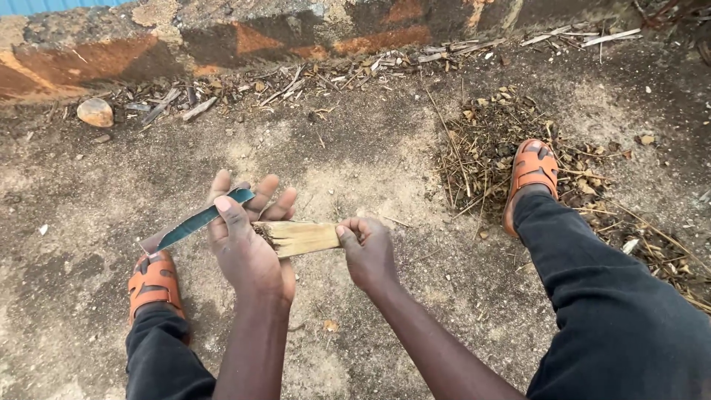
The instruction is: The person scrapes and smooths thin plant fibers with a small blade to prepare them for crafting.
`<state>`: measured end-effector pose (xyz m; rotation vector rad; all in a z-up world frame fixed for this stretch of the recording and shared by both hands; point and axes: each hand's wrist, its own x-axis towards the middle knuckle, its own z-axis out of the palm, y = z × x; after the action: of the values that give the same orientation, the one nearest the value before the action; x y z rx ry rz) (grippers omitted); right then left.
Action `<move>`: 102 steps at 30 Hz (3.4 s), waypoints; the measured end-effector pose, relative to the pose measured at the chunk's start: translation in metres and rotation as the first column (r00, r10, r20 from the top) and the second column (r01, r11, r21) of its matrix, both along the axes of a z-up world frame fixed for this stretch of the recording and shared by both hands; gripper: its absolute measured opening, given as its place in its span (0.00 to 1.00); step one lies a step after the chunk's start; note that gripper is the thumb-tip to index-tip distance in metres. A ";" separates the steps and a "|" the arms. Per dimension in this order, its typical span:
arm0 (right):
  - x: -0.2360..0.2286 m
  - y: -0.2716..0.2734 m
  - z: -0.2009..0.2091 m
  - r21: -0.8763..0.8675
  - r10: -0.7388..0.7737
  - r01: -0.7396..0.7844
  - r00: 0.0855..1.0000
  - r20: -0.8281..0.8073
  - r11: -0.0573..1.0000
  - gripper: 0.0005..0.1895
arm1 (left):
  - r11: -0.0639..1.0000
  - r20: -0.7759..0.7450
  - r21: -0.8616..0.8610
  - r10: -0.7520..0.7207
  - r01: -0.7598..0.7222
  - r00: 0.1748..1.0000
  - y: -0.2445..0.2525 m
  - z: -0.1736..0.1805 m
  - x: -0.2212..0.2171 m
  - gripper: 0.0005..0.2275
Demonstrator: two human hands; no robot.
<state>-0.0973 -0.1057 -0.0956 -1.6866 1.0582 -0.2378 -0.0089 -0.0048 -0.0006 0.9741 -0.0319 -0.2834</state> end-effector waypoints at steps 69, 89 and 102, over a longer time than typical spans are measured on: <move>-0.001 -0.012 0.084 -0.570 0.528 -0.385 0.843 0.103 0.726 0.07 | 0.990 -0.362 -0.080 -0.140 0.119 0.922 -0.010 0.006 0.008 0.25; 0.006 -0.018 0.071 0.075 0.274 -0.303 0.926 0.260 0.950 0.09 | 0.995 -0.351 -0.051 -0.100 0.088 0.931 -0.009 0.012 0.005 0.20; -0.001 -0.006 0.087 0.422 -0.011 -0.120 0.955 0.296 0.899 0.14 | 0.989 -0.348 -0.052 -0.148 0.139 0.926 -0.015 0.023 0.002 0.22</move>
<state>-0.0982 -0.1120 -0.0082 -1.2275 0.7698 -0.1875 -0.0070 -0.0203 0.0219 0.8843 0.2207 -0.5885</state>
